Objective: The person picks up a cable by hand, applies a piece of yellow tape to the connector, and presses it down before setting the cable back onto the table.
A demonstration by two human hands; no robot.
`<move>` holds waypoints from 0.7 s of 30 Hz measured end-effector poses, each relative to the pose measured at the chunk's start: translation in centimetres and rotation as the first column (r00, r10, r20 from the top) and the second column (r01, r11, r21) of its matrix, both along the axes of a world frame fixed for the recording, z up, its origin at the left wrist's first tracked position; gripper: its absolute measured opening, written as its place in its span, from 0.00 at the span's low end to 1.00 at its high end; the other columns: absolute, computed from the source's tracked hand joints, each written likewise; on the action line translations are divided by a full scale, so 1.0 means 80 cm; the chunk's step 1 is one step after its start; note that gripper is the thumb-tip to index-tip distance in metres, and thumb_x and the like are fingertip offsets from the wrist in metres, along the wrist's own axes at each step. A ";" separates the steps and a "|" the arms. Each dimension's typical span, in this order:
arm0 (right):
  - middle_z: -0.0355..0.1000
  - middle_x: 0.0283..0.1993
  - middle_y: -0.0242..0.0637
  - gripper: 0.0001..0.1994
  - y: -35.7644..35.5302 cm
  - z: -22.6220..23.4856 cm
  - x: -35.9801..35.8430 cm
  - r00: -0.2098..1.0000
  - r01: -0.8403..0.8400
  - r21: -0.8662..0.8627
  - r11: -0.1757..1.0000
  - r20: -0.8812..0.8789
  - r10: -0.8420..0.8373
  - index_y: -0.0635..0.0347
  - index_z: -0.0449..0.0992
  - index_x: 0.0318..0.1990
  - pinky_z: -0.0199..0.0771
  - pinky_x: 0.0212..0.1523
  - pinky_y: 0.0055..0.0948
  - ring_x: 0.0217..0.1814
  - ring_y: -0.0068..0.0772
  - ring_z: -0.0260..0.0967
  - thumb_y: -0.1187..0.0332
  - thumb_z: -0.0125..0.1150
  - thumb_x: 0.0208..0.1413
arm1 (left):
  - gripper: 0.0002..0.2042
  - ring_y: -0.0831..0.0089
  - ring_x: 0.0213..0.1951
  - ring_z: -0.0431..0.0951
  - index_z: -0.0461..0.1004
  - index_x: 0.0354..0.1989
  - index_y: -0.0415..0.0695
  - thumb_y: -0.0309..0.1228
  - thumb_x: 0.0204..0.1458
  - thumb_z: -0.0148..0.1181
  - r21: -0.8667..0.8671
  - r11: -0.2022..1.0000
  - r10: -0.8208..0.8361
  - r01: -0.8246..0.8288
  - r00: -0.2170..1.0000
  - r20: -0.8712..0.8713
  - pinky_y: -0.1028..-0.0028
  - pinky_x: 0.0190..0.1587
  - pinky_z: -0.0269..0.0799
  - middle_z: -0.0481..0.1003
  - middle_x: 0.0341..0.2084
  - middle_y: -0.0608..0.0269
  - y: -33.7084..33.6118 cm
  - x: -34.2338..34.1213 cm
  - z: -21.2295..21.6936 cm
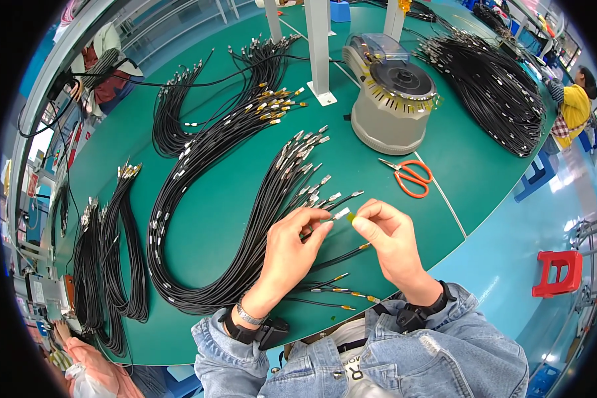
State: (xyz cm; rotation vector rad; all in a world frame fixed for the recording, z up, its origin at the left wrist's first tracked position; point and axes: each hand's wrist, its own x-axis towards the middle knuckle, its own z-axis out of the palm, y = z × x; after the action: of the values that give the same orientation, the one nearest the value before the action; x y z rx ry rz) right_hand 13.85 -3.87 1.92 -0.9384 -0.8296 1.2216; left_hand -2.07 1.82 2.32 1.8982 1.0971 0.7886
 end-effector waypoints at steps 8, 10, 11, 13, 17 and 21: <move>0.68 0.32 0.30 0.05 0.000 -0.008 -0.017 0.999 0.018 0.042 0.999 0.048 -0.020 0.65 0.72 0.32 0.64 0.40 0.20 0.36 0.18 0.63 0.73 0.60 0.51 | 0.03 0.87 0.22 0.68 0.71 0.31 0.36 0.20 0.48 0.58 0.098 0.987 0.112 -0.126 0.984 0.136 0.87 0.23 0.61 0.71 0.22 0.67 -0.016 0.006 -0.005; 0.68 0.32 0.30 0.05 0.002 -0.014 -0.022 1.000 0.021 0.004 1.000 0.007 -0.021 0.65 0.72 0.32 0.64 0.40 0.20 0.35 0.18 0.63 0.73 0.60 0.51 | 0.03 0.88 0.21 0.68 0.71 0.30 0.36 0.19 0.47 0.59 0.162 0.975 0.119 -0.150 0.976 0.184 0.87 0.22 0.60 0.71 0.22 0.66 -0.019 0.007 -0.008; 0.68 0.32 0.30 0.05 0.003 -0.015 -0.024 1.000 0.021 0.004 1.000 0.006 -0.021 0.65 0.72 0.32 0.64 0.40 0.20 0.35 0.18 0.63 0.73 0.60 0.51 | 0.03 0.88 0.21 0.68 0.71 0.30 0.36 0.19 0.47 0.59 0.192 0.968 0.121 -0.162 0.971 0.207 0.88 0.21 0.59 0.71 0.22 0.66 -0.020 0.007 -0.009; 0.68 0.32 0.30 0.05 0.004 -0.017 -0.027 0.999 0.041 0.041 0.998 0.028 -0.042 0.65 0.72 0.32 0.64 0.39 0.20 0.35 0.18 0.63 0.73 0.60 0.51 | 0.04 0.88 0.21 0.68 0.71 0.30 0.36 0.19 0.46 0.59 0.195 0.967 0.124 -0.163 0.972 0.199 0.88 0.21 0.59 0.71 0.22 0.67 -0.022 0.008 -0.005; 0.68 0.32 0.30 0.04 0.007 -0.021 -0.029 0.997 0.070 0.060 0.996 0.035 -0.073 0.66 0.72 0.31 0.64 0.39 0.20 0.34 0.18 0.63 0.74 0.60 0.51 | 0.04 0.88 0.21 0.67 0.71 0.30 0.36 0.18 0.46 0.60 0.205 0.965 0.128 -0.165 0.974 0.186 0.87 0.20 0.57 0.71 0.23 0.67 -0.024 0.010 -0.002; 0.68 0.31 0.30 0.04 0.009 -0.023 -0.029 0.994 0.089 0.068 0.994 0.055 -0.093 0.66 0.72 0.31 0.64 0.38 0.19 0.34 0.18 0.63 0.74 0.60 0.51 | 0.04 0.88 0.20 0.67 0.71 0.30 0.36 0.18 0.45 0.60 0.213 0.962 0.131 -0.173 0.972 0.197 0.86 0.19 0.57 0.71 0.22 0.67 -0.026 0.011 -0.004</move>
State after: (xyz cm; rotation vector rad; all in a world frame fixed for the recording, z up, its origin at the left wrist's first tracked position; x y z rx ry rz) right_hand 11.52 -3.18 0.08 -0.9525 -0.8589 1.0866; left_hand -1.21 -0.23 2.03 1.8990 1.0850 1.1971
